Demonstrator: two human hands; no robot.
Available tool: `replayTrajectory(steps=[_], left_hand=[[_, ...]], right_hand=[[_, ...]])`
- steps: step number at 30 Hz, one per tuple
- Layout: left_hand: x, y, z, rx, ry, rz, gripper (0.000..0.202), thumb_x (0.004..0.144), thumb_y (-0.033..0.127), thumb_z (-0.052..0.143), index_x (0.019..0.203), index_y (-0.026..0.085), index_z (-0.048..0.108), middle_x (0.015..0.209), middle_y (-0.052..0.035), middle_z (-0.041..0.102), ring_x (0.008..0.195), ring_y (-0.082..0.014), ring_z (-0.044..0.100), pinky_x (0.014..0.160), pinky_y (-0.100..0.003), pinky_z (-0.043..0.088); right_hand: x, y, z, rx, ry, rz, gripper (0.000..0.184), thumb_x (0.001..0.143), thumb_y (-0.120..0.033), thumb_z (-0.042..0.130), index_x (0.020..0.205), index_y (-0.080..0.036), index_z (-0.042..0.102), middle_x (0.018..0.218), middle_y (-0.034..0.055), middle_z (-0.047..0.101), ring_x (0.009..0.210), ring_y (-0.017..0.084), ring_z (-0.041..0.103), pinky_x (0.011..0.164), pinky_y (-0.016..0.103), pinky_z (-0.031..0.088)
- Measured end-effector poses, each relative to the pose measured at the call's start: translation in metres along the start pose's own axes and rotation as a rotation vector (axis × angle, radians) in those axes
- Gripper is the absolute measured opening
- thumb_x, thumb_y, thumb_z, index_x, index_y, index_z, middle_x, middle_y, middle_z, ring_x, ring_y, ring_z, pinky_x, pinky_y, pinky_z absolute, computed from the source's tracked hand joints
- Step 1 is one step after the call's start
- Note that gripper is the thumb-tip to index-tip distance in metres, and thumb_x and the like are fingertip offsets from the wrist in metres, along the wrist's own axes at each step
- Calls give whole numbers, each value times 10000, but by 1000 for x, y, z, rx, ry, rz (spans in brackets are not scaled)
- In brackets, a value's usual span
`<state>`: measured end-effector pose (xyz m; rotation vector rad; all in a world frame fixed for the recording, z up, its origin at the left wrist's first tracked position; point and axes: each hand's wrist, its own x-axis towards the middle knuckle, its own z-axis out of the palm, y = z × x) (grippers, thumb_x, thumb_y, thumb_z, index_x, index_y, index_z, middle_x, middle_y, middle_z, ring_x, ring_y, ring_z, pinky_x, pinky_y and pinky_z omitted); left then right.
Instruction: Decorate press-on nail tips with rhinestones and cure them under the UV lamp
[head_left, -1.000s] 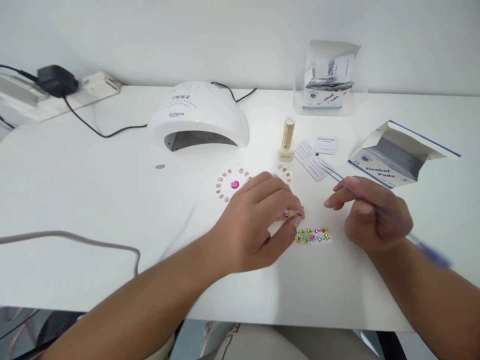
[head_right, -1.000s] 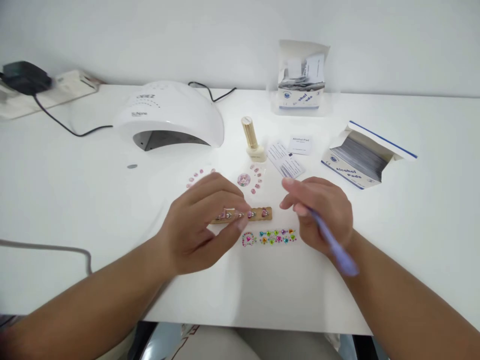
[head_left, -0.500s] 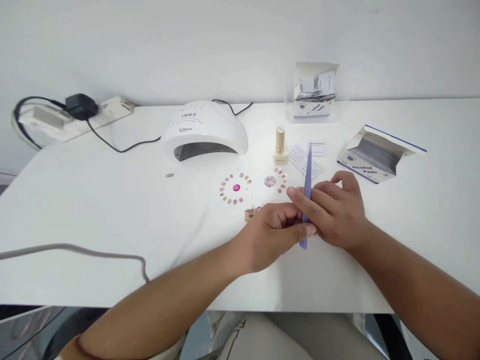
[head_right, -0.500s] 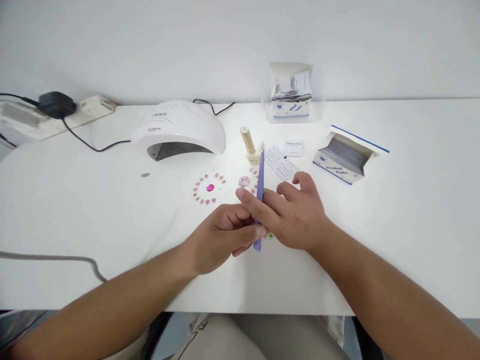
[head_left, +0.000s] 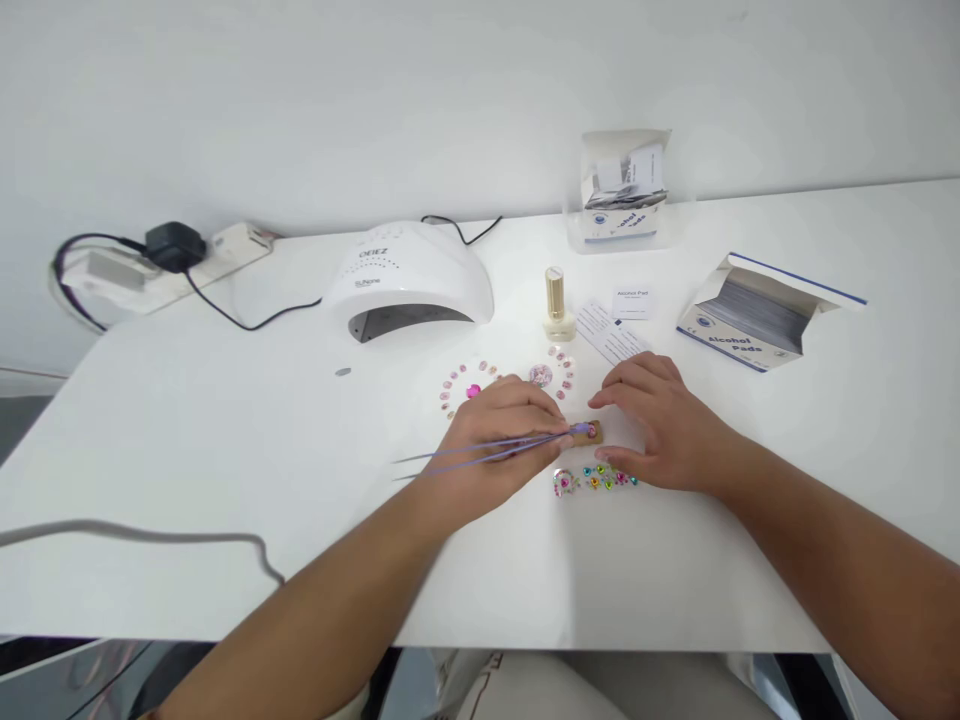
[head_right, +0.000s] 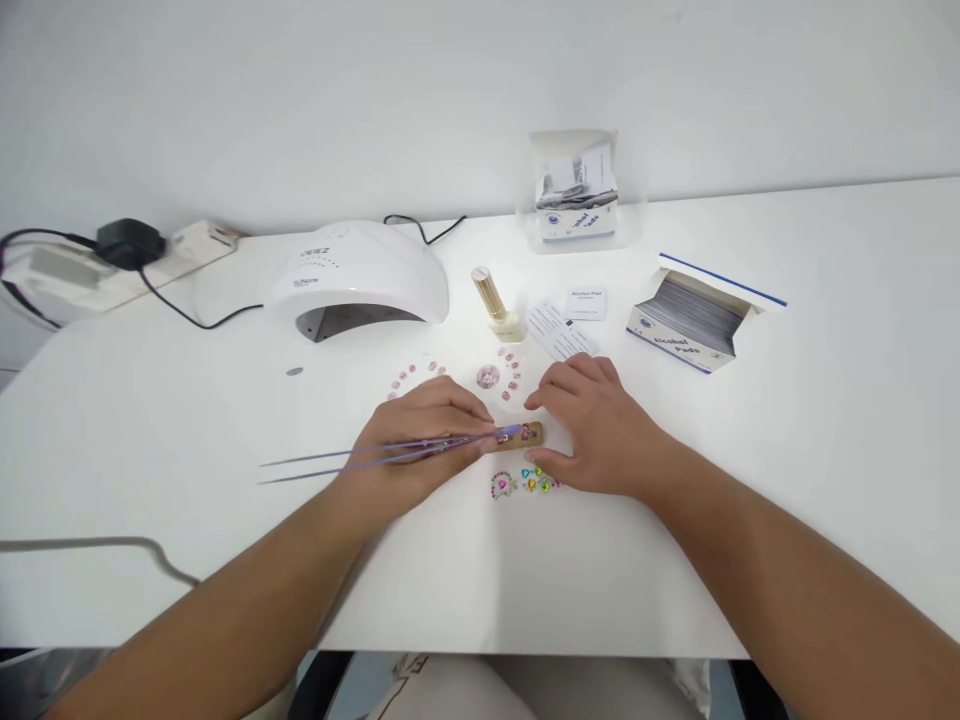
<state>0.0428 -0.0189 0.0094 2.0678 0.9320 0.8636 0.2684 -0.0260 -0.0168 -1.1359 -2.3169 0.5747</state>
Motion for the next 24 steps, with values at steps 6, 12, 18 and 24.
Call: replayTrajectory(steps=[6,12,18,24], left_hand=[[2,-6,3,72,47,145,139,774,85,681,816,217,694,777,-22,682,718,-142,573,708,-349,465],[4,-7,3,61,5,133,116,784,116,680,813,226,705,782,-22,716,691,-142,597,714,-354,485],[2,-7,0,133,2,80,96,783,152,699,809,242,716,826,-11,754,773,-169,635,775,-382,487],[-1,-4,-1,177,-29,72,82,787,175,715,822,248,707,841,-1,758,886,-193,629,816,-414,449]], right_hand=[[4,-6,6,53,-58,37,242,760,-328,673,946,-188,607,914,54,642,939,241,514,873,443,360],[5,-6,8,55,-32,27,86,804,-258,631,854,-188,620,845,32,641,864,202,518,816,387,359],[6,-6,10,77,2,-12,24,811,-216,623,828,-201,631,786,15,639,849,198,528,800,378,355],[7,-5,10,95,-2,-5,15,806,-212,615,808,-203,626,774,19,646,842,202,536,791,378,354]])
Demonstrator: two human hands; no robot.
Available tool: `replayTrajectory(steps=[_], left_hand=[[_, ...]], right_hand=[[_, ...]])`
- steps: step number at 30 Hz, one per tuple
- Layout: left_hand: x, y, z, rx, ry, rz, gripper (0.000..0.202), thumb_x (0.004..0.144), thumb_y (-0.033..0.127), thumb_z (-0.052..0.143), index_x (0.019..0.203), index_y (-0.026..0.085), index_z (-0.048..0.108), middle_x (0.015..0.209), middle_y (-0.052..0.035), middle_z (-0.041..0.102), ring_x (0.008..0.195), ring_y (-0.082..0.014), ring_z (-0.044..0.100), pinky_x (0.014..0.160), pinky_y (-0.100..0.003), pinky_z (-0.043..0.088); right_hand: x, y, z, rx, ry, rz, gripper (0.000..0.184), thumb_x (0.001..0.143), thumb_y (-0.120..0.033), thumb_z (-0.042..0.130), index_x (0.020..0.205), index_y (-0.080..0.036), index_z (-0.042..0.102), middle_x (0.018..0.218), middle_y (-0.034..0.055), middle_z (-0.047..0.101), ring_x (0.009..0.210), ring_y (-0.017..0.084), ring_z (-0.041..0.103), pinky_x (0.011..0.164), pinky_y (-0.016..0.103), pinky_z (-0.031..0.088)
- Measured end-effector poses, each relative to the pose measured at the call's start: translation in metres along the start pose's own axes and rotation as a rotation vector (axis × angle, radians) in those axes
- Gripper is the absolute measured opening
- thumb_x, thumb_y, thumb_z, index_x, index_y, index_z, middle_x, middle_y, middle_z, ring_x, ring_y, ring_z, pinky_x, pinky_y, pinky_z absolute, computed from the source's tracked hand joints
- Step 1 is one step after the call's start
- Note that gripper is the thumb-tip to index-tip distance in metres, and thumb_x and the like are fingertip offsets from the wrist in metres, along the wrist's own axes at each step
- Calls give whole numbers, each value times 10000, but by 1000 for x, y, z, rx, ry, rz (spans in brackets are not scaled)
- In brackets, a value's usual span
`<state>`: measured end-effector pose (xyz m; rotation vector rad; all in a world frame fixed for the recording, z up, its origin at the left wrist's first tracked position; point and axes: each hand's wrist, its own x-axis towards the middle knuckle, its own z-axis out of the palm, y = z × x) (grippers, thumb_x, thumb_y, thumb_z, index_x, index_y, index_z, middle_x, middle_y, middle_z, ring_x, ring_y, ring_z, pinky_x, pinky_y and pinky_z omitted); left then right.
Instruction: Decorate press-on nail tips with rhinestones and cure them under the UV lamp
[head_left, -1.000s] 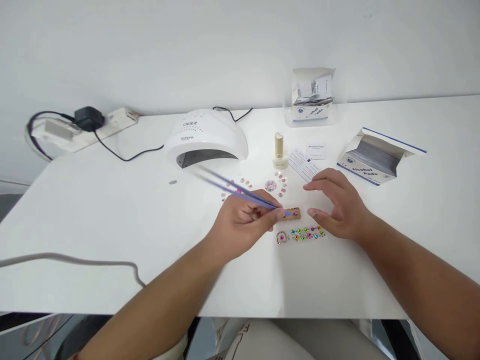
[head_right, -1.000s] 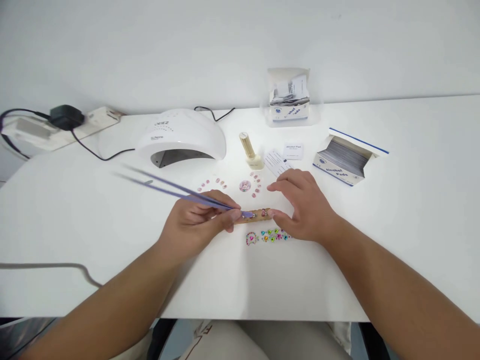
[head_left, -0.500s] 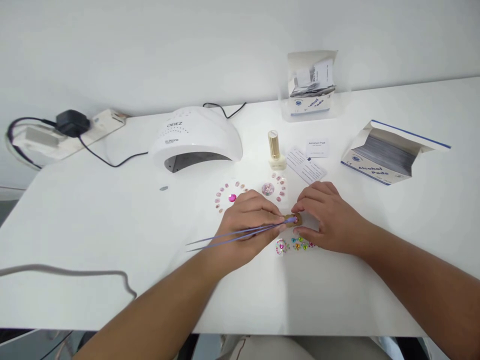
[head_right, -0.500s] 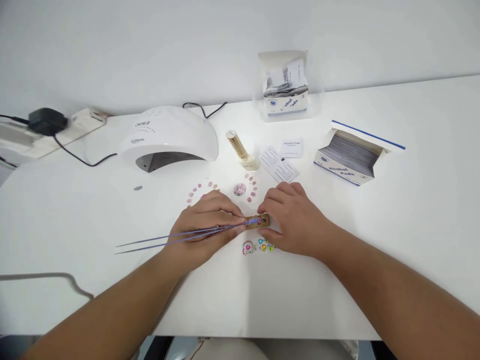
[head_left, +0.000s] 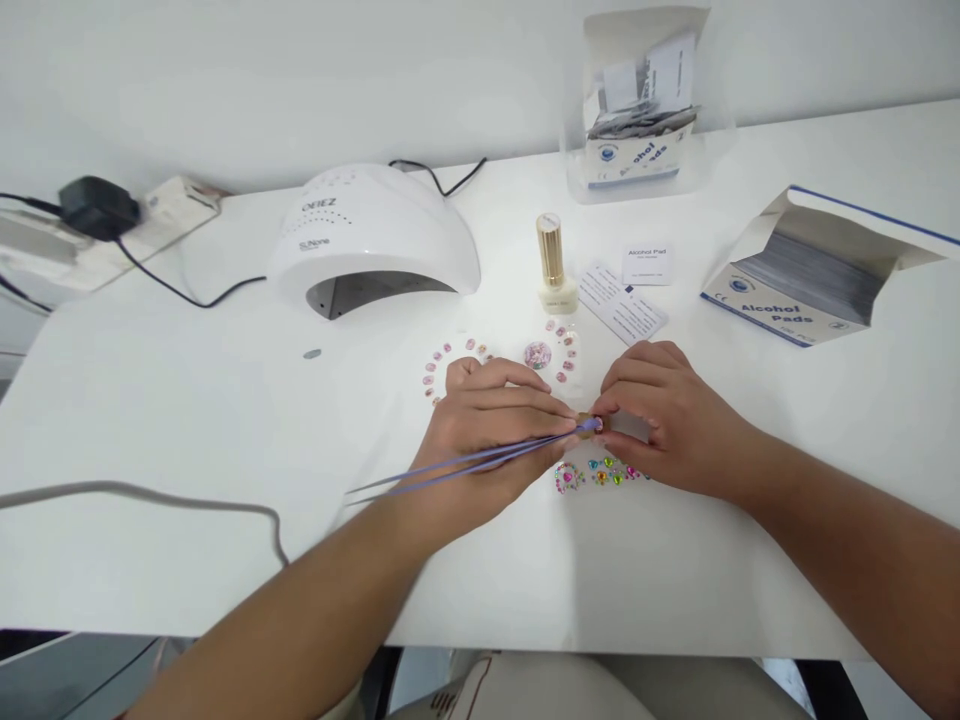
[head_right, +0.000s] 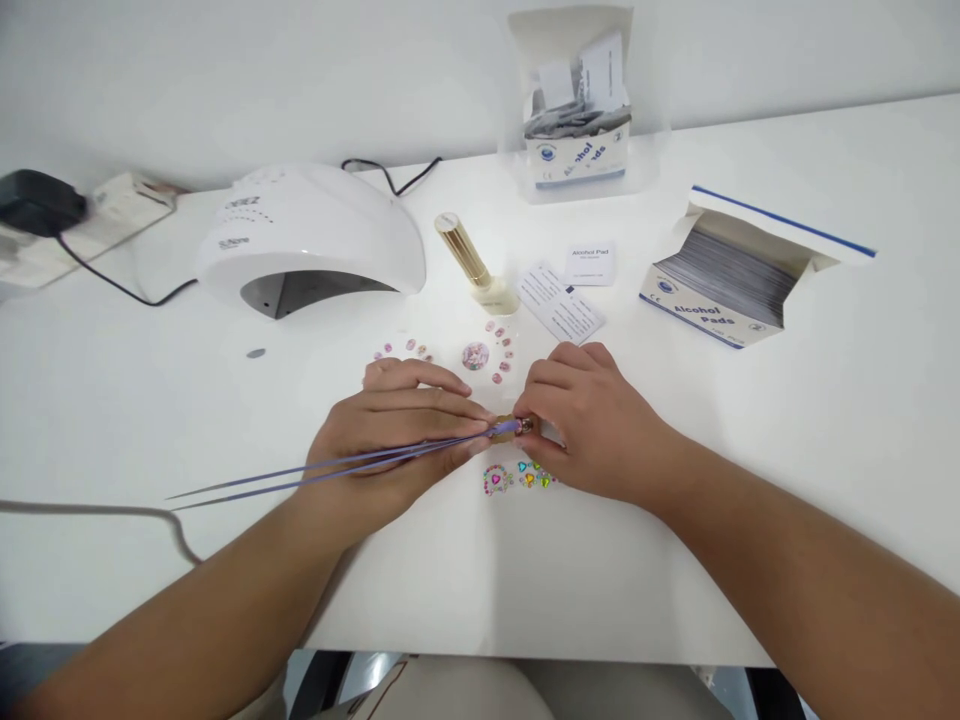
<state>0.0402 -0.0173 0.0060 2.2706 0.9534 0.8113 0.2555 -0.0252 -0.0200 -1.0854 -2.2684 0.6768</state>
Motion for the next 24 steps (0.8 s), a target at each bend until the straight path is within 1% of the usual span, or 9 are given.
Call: replayTrajectory(steps=[6,11,16,24], left_hand=[[1,2,0,37,-23,27,90,799,174,704,822,261,697,825,24,754,870,-182,626,804,-404,423],[2,4,1,17,-10,26,118,795,158,702,852,262,698,849,27,752,868,-170,628,811,-384,456],[3,7,1,16,-9,-41,104,793,148,698,810,251,704,837,20,753,861,-180,639,822,-405,475],[5,8,3,13,19,-73,71,791,183,700,778,252,712,811,22,752,818,-179,643,803,-400,497]], right_hand=[[1,0,0,3,13,-13,21,801,-215,615,786,-201,614,772,19,651,833,199,532,776,372,355],[1,1,0,9,9,-19,14,800,-202,608,787,-202,614,771,20,647,833,199,533,776,372,359],[0,1,-1,17,11,-20,23,798,-192,603,779,-194,614,763,20,643,828,197,530,773,369,366],[0,0,0,35,18,-1,25,788,-188,613,774,-207,606,760,19,634,844,202,528,799,376,368]])
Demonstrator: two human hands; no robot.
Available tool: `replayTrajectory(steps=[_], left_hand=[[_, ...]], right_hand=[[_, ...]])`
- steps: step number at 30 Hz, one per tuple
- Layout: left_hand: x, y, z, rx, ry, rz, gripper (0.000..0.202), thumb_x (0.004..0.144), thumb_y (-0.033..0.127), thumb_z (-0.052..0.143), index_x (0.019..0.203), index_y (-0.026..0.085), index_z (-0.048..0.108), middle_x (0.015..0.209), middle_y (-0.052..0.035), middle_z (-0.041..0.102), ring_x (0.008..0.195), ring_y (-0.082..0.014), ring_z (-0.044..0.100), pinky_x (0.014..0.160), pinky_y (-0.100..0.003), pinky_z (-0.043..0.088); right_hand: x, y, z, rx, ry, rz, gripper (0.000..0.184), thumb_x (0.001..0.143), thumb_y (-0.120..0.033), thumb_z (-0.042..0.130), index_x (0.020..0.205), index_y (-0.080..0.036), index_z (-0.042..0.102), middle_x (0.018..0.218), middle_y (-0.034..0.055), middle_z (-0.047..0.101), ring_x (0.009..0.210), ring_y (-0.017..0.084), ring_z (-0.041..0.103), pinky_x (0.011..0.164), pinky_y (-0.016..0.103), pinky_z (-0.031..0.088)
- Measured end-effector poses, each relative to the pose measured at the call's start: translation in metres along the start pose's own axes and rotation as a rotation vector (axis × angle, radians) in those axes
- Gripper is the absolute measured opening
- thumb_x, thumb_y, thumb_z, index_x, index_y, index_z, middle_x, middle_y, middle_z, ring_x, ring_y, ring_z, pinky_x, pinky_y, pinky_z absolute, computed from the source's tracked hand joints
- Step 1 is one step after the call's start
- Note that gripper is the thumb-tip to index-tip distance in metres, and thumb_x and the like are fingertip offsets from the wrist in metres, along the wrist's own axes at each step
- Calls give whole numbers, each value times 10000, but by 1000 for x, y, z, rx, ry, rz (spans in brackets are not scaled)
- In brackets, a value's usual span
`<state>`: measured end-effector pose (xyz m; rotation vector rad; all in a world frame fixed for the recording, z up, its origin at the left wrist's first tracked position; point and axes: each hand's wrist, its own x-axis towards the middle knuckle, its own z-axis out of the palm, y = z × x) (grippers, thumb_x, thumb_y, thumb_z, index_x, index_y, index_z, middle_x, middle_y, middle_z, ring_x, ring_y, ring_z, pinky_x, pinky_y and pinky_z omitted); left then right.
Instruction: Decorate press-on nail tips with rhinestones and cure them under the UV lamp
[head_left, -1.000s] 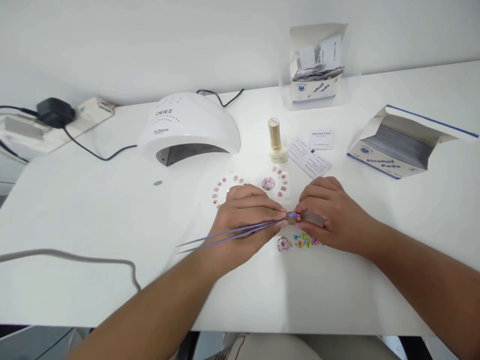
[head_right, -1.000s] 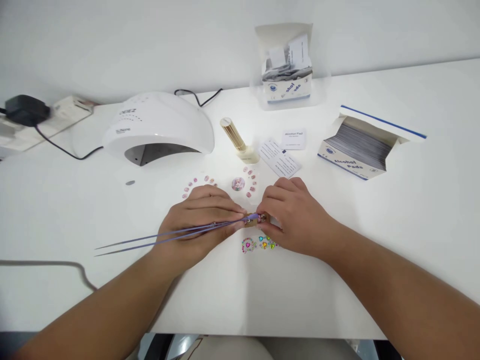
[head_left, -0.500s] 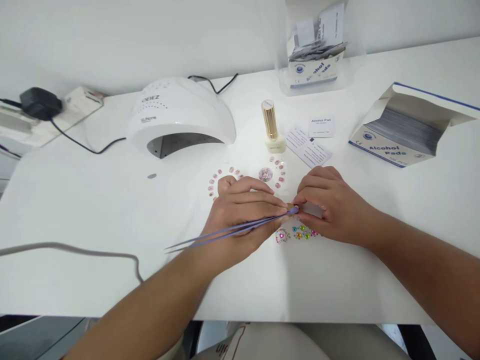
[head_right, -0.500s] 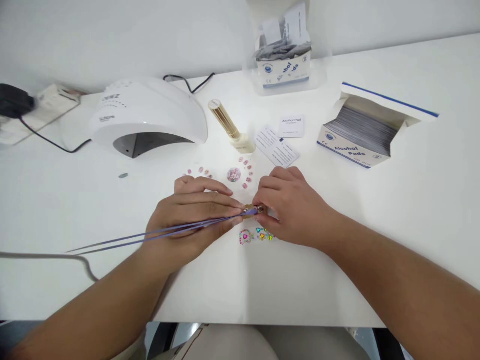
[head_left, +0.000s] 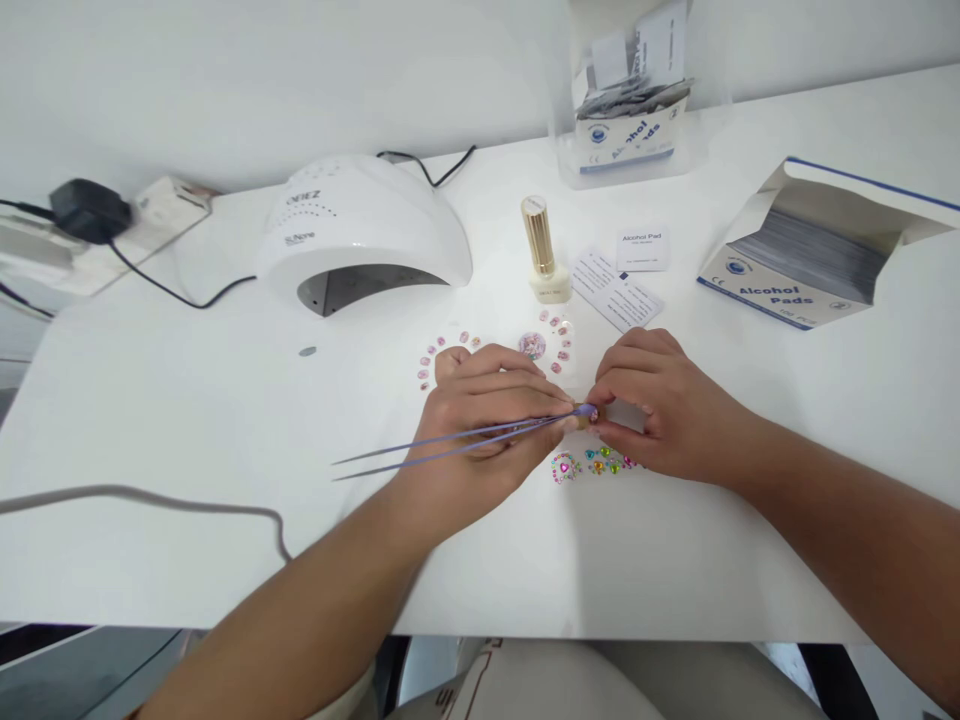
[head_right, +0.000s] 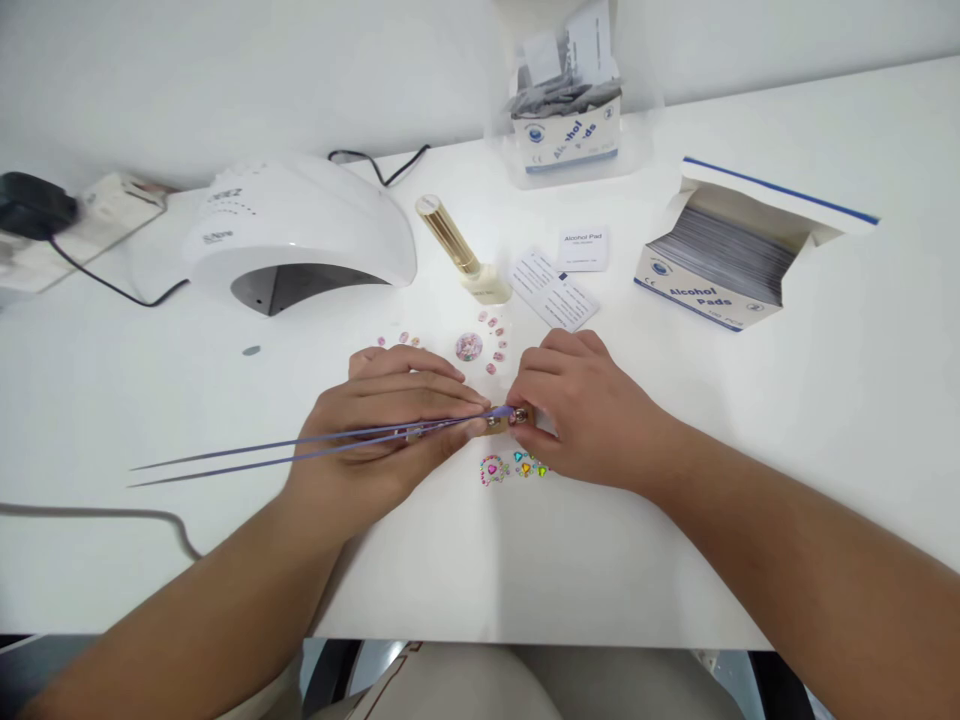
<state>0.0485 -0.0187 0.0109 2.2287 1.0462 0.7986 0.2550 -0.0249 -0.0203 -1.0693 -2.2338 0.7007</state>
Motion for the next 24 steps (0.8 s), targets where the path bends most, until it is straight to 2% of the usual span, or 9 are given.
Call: replayTrajectory(steps=[11,16,24], left_hand=[[4,-1,1,-14,40,100,96,759,128,726,772,221,704,771,15,745,758,-153,633,759,-344,502],[2,-3,1,-7,30,97,99,767,137,719,782,234,704,776,17,743,780,-167,636,746,-356,499],[2,-3,0,-27,12,102,110,753,115,735,793,210,698,789,4,743,788,-157,625,760,-341,494]], right_hand=[[-1,1,2,16,58,38,104,756,-208,651,738,-187,550,728,14,595,789,180,499,777,350,384],[-1,0,1,11,51,57,136,753,-245,663,733,-175,548,714,7,567,770,168,491,772,345,375],[0,-1,3,8,50,45,112,759,-205,633,709,-183,536,686,-10,592,774,165,496,781,343,357]])
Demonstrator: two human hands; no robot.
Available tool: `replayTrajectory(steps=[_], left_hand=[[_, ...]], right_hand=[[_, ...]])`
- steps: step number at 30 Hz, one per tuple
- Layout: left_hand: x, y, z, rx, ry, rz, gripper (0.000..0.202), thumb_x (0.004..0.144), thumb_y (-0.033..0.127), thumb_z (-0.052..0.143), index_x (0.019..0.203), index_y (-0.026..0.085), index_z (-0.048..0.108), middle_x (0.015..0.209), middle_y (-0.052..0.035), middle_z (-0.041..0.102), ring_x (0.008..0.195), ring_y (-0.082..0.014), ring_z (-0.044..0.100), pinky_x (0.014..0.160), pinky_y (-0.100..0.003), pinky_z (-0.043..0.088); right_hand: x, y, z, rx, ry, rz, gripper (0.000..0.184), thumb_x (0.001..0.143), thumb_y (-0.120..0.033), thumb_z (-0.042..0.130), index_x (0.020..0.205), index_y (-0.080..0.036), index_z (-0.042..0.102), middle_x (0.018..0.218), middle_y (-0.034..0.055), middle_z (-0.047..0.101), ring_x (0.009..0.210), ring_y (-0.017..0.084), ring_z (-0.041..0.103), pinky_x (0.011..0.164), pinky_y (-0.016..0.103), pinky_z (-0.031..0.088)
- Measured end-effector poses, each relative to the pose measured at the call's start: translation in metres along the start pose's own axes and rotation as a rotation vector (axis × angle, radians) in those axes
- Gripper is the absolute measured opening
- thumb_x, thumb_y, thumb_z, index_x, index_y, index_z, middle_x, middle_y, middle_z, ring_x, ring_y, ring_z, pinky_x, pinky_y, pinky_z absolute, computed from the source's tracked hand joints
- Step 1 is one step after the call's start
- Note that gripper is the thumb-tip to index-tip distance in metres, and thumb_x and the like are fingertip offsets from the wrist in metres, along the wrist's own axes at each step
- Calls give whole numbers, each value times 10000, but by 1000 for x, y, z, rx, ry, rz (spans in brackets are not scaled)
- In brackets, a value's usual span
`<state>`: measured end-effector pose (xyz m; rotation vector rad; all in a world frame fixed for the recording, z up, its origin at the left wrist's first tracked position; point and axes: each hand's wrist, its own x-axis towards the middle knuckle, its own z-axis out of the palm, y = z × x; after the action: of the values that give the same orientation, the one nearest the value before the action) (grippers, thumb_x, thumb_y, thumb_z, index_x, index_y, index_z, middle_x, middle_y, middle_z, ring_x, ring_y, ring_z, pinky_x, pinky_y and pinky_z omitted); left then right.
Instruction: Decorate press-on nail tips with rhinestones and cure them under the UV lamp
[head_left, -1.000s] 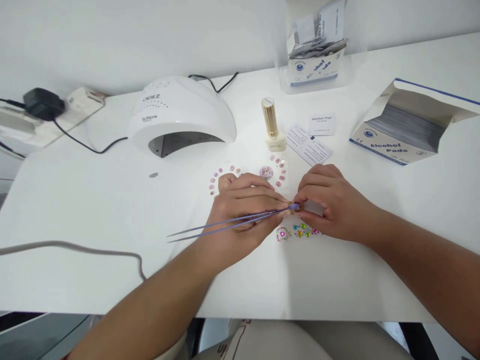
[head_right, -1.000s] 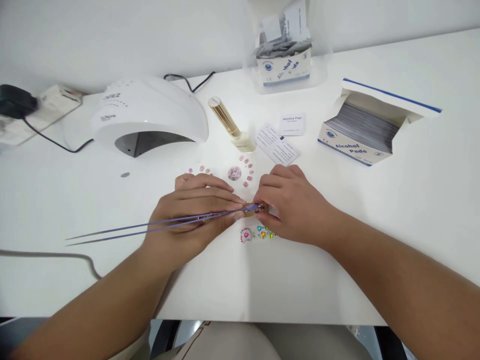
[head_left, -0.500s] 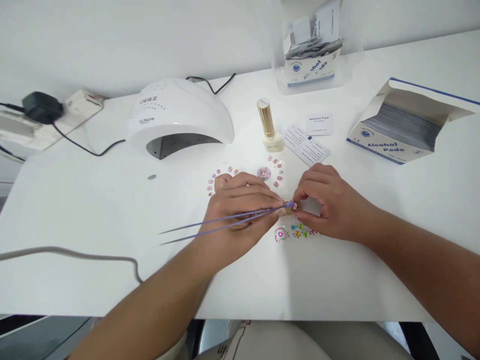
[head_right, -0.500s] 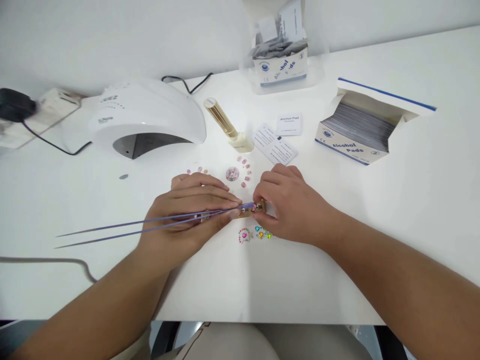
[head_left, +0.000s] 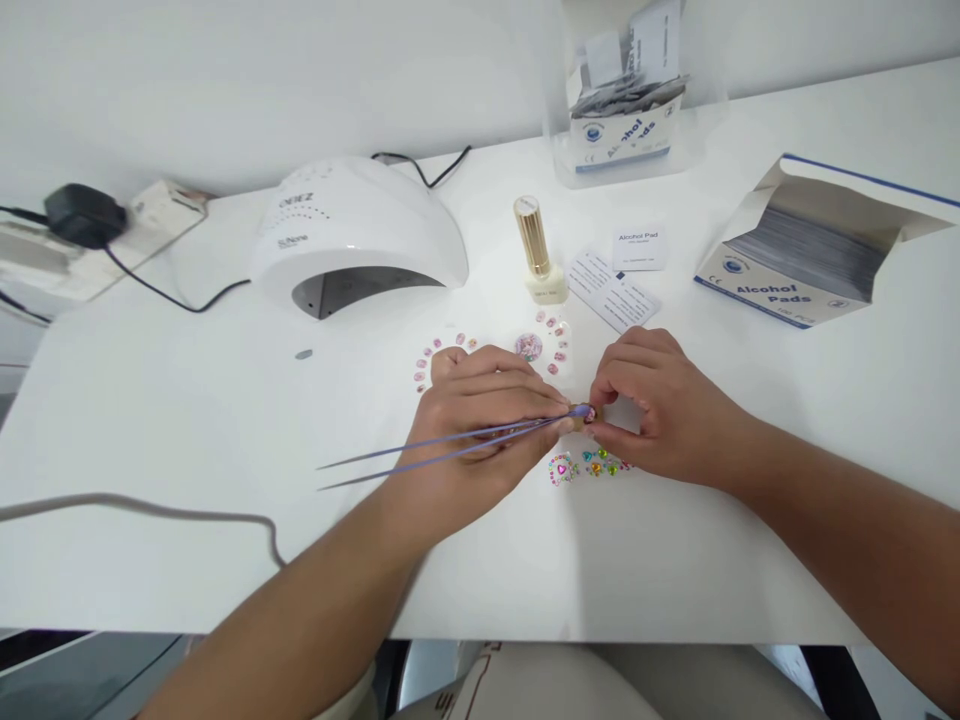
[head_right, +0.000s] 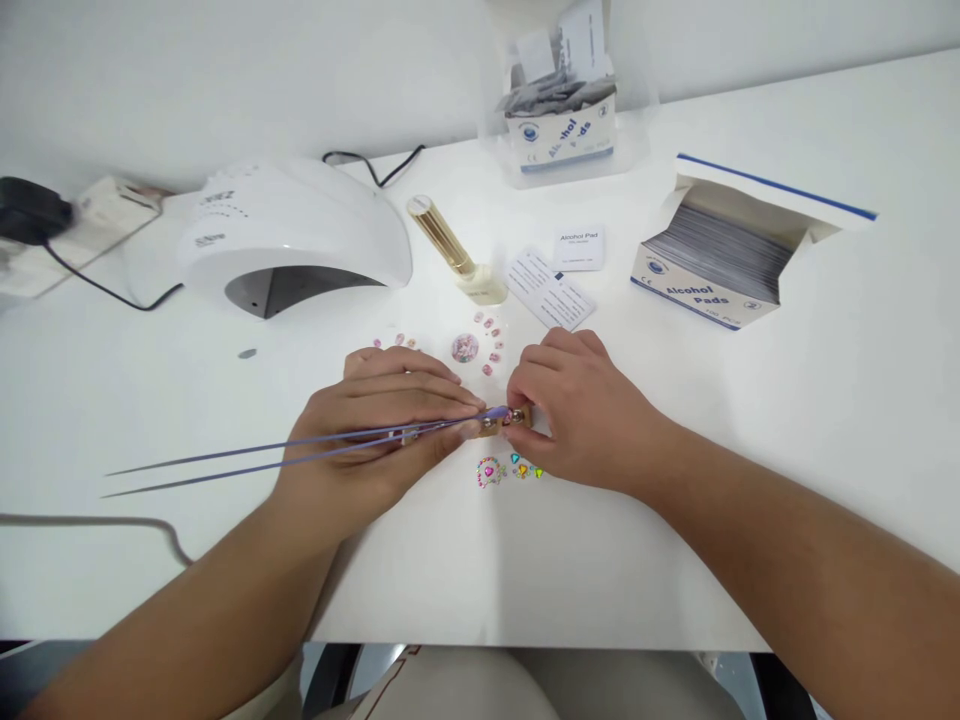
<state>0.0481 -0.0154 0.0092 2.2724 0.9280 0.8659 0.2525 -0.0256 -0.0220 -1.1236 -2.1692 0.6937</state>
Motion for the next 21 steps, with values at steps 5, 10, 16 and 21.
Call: replayTrajectory(steps=[5,10,16,21], left_hand=[[0,1,0,-16,-16,13,111,758,106,727,797,205,695,800,-2,743,806,-159,631,767,-337,503],[0,1,-1,-16,-46,29,144,752,81,721,818,206,692,820,2,744,807,-158,641,763,-340,513],[2,4,1,40,-33,32,124,780,102,692,811,222,693,806,9,742,821,-172,641,759,-356,507],[3,6,4,74,-19,5,88,791,147,696,776,233,685,800,19,747,817,-180,640,777,-385,488]], right_hand=[[-1,0,0,3,13,-13,109,753,-195,634,708,-184,535,688,-9,602,783,170,502,776,343,359],[-1,0,0,7,20,-25,99,750,-175,618,700,-181,532,684,-8,604,785,170,506,768,341,359],[0,0,0,16,10,-19,78,748,-162,602,701,-178,542,690,-5,609,782,169,505,777,347,365],[0,0,-1,28,-10,-14,64,736,-157,598,704,-180,549,694,-5,611,781,171,500,786,353,360]])
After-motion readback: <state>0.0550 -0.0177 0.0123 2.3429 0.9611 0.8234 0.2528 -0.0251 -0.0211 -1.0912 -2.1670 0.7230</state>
